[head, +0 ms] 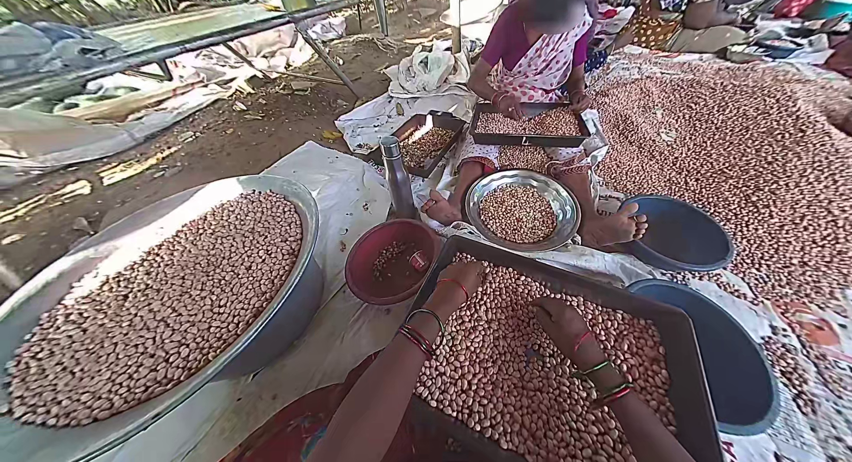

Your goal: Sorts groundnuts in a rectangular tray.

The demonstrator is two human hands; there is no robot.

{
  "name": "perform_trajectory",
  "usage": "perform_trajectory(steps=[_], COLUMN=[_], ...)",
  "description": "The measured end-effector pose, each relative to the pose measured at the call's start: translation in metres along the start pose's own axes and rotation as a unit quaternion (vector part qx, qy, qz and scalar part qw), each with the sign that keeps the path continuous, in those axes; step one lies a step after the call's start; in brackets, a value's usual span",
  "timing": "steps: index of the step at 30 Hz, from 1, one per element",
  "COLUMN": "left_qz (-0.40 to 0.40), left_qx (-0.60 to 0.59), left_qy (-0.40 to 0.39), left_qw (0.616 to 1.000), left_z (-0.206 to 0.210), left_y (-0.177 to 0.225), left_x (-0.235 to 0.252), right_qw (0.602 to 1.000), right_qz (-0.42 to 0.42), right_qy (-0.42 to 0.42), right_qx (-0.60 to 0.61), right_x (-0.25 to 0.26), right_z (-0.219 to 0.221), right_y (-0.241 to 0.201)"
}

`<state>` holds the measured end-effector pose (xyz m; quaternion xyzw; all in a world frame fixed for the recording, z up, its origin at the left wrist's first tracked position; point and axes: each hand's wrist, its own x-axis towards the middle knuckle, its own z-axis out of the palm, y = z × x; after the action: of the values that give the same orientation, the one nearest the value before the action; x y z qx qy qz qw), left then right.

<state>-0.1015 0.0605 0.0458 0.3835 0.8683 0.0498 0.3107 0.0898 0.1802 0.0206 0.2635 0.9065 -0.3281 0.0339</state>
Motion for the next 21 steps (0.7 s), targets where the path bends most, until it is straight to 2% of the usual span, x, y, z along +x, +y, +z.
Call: perform_trajectory(steps=[9,13,15,17,19,21], left_qz=[-0.014,-0.093,-0.119,-0.073,-0.003,0.031], left_qx=[0.052,-0.053,-0.067,-0.072,-0.054,-0.007], left_qy=[0.007,0.129,0.167,0.162,0.111,0.045], left_qw=[0.999,0.986,0.976,0.981,0.992,0.998], left_z=[0.010,-0.023,-0.040,-0.042,-0.030,-0.014], left_y=[0.015,-0.003,-0.019,-0.027,-0.024,-0.015], left_x=[0.004,-0.013,-0.022,-0.029,-0.032,-0.027], right_qw=[0.998,0.996,0.995,0.996,0.996,0.996], right_qz=[0.029,0.032,0.032,0.028,0.024,0.026], right_qy=[-0.038,-0.053,-0.057,-0.055,-0.054,-0.053], right_qx=[-0.052,-0.063,-0.069,-0.071,-0.067,-0.072], right_x=[0.007,0.008,0.007,0.008,0.008,0.008], right_z=[0.002,0.001,0.002,0.000,0.001,0.001], right_y=[0.009,0.009,0.008,0.007,0.006,0.007])
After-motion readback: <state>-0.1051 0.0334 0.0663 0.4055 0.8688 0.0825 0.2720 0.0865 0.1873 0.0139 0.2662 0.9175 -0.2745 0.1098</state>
